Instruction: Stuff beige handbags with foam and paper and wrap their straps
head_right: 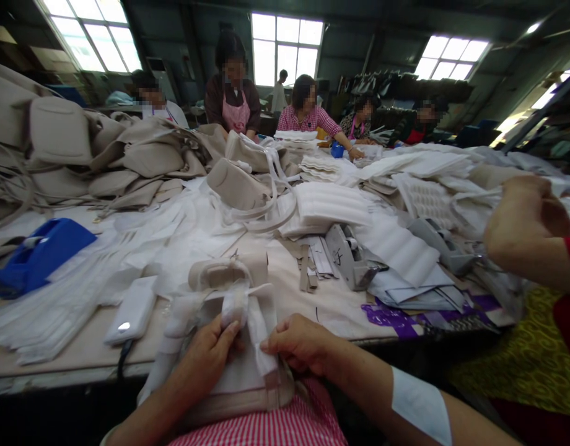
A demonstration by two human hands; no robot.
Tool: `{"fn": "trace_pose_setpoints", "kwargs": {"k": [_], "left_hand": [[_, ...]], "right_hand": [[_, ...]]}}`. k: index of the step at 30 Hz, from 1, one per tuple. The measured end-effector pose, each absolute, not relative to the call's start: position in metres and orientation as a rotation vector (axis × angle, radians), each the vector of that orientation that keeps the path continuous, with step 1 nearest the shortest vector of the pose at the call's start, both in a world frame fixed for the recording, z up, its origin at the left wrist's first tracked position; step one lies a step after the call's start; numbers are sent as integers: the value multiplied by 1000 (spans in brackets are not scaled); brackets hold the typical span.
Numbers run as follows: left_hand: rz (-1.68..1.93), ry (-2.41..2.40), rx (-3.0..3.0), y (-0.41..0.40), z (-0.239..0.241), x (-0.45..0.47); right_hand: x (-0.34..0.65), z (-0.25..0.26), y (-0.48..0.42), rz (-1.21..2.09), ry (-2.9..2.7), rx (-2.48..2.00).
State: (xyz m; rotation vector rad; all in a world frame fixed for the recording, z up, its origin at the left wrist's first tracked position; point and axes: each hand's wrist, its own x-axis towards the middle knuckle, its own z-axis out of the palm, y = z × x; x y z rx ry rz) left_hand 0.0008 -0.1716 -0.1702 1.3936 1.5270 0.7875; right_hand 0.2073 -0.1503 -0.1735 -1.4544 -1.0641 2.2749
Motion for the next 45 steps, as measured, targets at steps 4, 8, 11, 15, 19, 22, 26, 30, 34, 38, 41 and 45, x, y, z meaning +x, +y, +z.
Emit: {"fn": "trace_pose_setpoints", "kwargs": {"k": [4, 8, 11, 15, 19, 22, 26, 30, 34, 38, 41, 45], "left_hand": [[717, 1569, 1438, -170, -168, 0], [611, 1612, 1554, -166, -165, 2], [598, 1613, 1647, -163, -162, 3], [612, 1511, 1636, -167, -155, -4], [672, 1422, 1530, -175, -149, -14], [713, 1403, 1481, -181, -150, -16], [708, 1427, 1498, -186, -157, -8], [639, 1499, 1509, -189, -163, 1], [656, 1453, 1477, -190, -166, 5], [650, 1472, 1431, -190, -170, 7], [655, 1516, 1479, -191, -172, 9], [569, 1590, 1628, -191, -172, 10]], "right_hand": [[214, -155, -163, 2050, -1312, -1342], [209, -137, -173, 1577, -1740, -1248], [191, -138, -170, 1510, -1674, -1267], [160, -156, -164, 1749, -1265, -1309], [143, -173, -166, 1839, -1038, -1261], [140, -178, -171, 1845, -1001, -1217], [140, -180, -176, 1834, -1036, -1201], [141, -179, -178, 1826, -1023, -1253], [142, -182, -178, 1865, -977, -1215], [152, -186, -178, 1965, -987, -1182], [166, -183, -173, 1844, -1238, -1296], [179, -174, -159, 1457, -1609, -1309]]}}
